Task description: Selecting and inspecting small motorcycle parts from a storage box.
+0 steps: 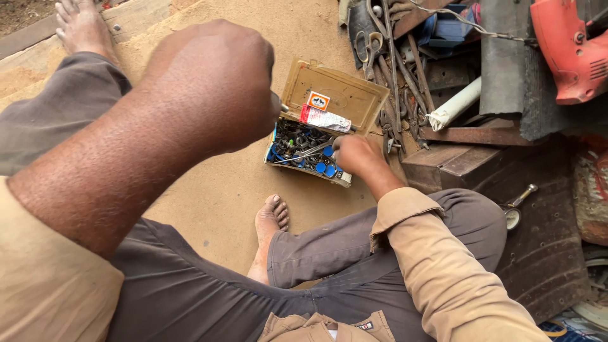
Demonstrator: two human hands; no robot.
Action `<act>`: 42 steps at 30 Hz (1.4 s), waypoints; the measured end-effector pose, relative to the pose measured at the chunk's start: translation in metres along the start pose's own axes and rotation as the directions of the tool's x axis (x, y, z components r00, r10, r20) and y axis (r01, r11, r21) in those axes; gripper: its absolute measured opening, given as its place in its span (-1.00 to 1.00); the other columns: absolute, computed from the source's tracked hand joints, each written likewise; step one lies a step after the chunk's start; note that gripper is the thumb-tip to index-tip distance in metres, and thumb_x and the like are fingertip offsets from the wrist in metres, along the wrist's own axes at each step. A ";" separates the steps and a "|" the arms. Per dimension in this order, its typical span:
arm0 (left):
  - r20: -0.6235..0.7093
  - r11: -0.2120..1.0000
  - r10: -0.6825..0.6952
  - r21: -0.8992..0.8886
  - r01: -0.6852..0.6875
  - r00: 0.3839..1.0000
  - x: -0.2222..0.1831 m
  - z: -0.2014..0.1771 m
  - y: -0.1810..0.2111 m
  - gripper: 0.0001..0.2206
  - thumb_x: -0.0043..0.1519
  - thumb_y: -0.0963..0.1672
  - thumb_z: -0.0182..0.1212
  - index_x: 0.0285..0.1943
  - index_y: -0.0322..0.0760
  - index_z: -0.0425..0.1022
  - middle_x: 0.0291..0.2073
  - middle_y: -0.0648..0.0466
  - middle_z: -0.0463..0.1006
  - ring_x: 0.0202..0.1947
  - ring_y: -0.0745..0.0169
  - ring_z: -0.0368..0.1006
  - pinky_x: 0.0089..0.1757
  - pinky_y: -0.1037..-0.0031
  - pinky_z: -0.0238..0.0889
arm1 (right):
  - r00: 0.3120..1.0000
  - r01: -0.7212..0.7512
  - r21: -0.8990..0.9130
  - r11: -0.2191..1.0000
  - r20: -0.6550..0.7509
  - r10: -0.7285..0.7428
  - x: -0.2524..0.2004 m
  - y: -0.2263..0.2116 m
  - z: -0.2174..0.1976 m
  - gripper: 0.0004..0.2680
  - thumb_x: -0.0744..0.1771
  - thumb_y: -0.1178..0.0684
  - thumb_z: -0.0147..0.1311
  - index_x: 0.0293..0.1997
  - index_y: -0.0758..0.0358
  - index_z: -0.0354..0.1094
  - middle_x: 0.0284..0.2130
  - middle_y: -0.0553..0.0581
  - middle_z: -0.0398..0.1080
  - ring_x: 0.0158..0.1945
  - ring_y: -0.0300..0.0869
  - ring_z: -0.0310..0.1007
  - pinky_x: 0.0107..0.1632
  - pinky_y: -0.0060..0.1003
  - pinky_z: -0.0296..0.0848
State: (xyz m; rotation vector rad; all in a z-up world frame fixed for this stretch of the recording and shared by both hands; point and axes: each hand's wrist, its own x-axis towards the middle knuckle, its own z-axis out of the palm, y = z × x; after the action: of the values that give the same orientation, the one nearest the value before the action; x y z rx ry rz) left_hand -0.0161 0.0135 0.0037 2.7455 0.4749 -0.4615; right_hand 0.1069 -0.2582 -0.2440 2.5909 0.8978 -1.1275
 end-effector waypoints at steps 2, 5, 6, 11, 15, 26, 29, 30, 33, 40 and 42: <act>0.000 1.000 0.004 0.001 -0.004 1.000 -0.002 -0.001 -0.001 -0.82 0.07 -0.09 0.31 -0.26 -0.28 0.67 -0.36 -0.21 0.64 -0.26 -0.22 0.59 -0.17 0.07 0.44 | 0.999 0.027 -0.006 1.000 0.019 -0.027 -0.005 -0.011 0.000 -0.83 0.29 -0.03 0.20 -0.06 -0.08 0.58 -0.12 0.10 0.56 0.03 0.01 0.53 0.10 -0.06 0.44; -0.003 1.000 0.021 0.002 -0.021 1.000 -0.003 -0.001 -0.003 -0.82 0.05 -0.10 0.32 -0.28 -0.29 0.67 -0.37 -0.22 0.63 -0.25 -0.22 0.59 -0.17 0.07 0.44 | 0.996 0.085 -0.013 0.996 -0.008 -0.085 -0.005 -0.017 0.009 -0.82 0.27 -0.06 0.23 -0.07 -0.06 0.57 -0.16 0.14 0.57 0.00 0.04 0.54 0.08 -0.06 0.46; -0.008 1.000 0.028 0.006 -0.028 1.000 -0.004 -0.001 -0.003 -0.82 0.04 -0.10 0.33 -0.29 -0.30 0.67 -0.37 -0.22 0.63 -0.25 -0.22 0.59 -0.17 0.07 0.44 | 0.991 0.122 -0.016 0.992 -0.055 -0.123 -0.004 -0.018 0.013 -0.80 0.26 -0.06 0.25 -0.07 -0.02 0.55 -0.19 0.18 0.57 -0.03 0.07 0.55 0.06 -0.04 0.47; -0.020 0.999 -0.005 -0.032 0.004 1.000 -0.006 -0.003 -0.007 -0.82 0.00 -0.12 0.34 -0.27 -0.28 0.66 -0.36 -0.22 0.63 -0.27 -0.25 0.58 -0.20 0.05 0.43 | 0.972 0.188 -0.122 0.975 -0.122 -0.202 0.005 -0.019 0.030 -0.79 0.27 -0.08 0.25 -0.10 0.13 0.49 -0.27 0.27 0.55 -0.10 0.14 0.55 0.01 0.03 0.47; 0.031 1.000 -0.005 0.017 0.005 1.000 -0.004 -0.005 -0.004 -0.79 0.07 -0.08 0.35 -0.20 -0.25 0.66 -0.30 -0.21 0.63 -0.21 -0.21 0.59 -0.15 0.07 0.45 | 0.936 0.263 -0.207 0.943 -0.183 -0.301 0.019 -0.006 0.061 -0.82 0.31 -0.07 0.22 -0.12 0.16 0.48 -0.31 0.26 0.55 -0.12 0.14 0.56 -0.03 0.05 0.48; 0.010 1.000 0.002 -0.013 -0.002 1.000 -0.008 -0.009 -0.002 -0.81 0.04 -0.10 0.35 -0.23 -0.25 0.65 -0.32 -0.19 0.63 -0.22 -0.20 0.59 -0.15 0.09 0.44 | 0.987 0.151 0.116 0.982 -0.064 -0.145 -0.037 -0.015 -0.057 -0.82 0.25 -0.11 0.19 -0.24 0.12 0.53 -0.36 0.19 0.56 -0.26 0.00 0.58 -0.13 -0.06 0.50; 0.038 1.000 0.003 0.006 -0.003 0.999 -0.010 -0.010 0.000 -0.81 0.05 -0.10 0.36 -0.19 -0.22 0.65 -0.30 -0.16 0.63 -0.20 -0.17 0.59 -0.14 0.09 0.45 | 0.993 0.084 0.181 0.980 -0.093 -0.068 -0.065 -0.002 -0.079 -0.78 0.26 -0.13 0.16 -0.24 0.20 0.50 -0.38 0.27 0.54 -0.31 0.05 0.57 -0.17 -0.04 0.50; 0.028 1.000 0.014 -0.001 -0.014 1.000 -0.010 -0.010 0.001 -0.81 0.04 -0.11 0.36 -0.20 -0.21 0.65 -0.30 -0.15 0.63 -0.21 -0.17 0.59 -0.16 0.08 0.45 | 0.993 0.054 0.180 0.982 -0.111 -0.034 -0.072 0.006 -0.081 -0.77 0.27 -0.13 0.15 -0.24 0.23 0.49 -0.39 0.31 0.53 -0.32 0.09 0.56 -0.18 -0.02 0.49; 0.041 1.000 0.003 -0.007 -0.003 0.999 -0.010 -0.013 0.004 -0.82 0.04 -0.11 0.35 -0.21 -0.20 0.65 -0.31 -0.16 0.63 -0.23 -0.18 0.59 -0.16 0.09 0.45 | 0.988 0.064 0.155 0.986 -0.152 -0.040 -0.071 0.035 -0.059 -0.77 0.26 -0.12 0.14 -0.27 0.26 0.49 -0.38 0.34 0.53 -0.30 0.14 0.55 -0.16 -0.02 0.48; 0.071 1.000 0.024 0.004 -0.025 0.997 -0.005 -0.016 0.014 -0.82 0.05 -0.10 0.34 -0.26 -0.27 0.65 -0.35 -0.18 0.62 -0.25 -0.22 0.58 -0.17 0.07 0.44 | 0.991 -0.014 0.060 0.998 -0.134 0.022 -0.049 0.030 -0.054 -0.76 0.23 -0.14 0.13 -0.22 0.19 0.54 -0.30 0.36 0.52 -0.18 0.21 0.54 -0.05 0.08 0.46; 0.128 0.999 -0.020 0.032 0.016 0.992 -0.006 -0.015 0.013 -0.82 0.13 -0.07 0.30 -0.25 -0.25 0.67 -0.34 -0.18 0.63 -0.26 -0.19 0.59 -0.16 0.07 0.44 | 0.986 -0.011 0.031 0.999 -0.167 0.016 -0.039 0.026 -0.053 -0.74 0.22 -0.14 0.14 -0.16 0.14 0.56 -0.23 0.36 0.52 -0.09 0.23 0.52 0.01 0.10 0.45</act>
State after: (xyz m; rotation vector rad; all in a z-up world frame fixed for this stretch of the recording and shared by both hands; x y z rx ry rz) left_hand -0.0127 0.0060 0.0226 2.7220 0.4635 -0.6502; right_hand 0.1339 -0.2763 -0.1813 2.7444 0.9016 -0.9369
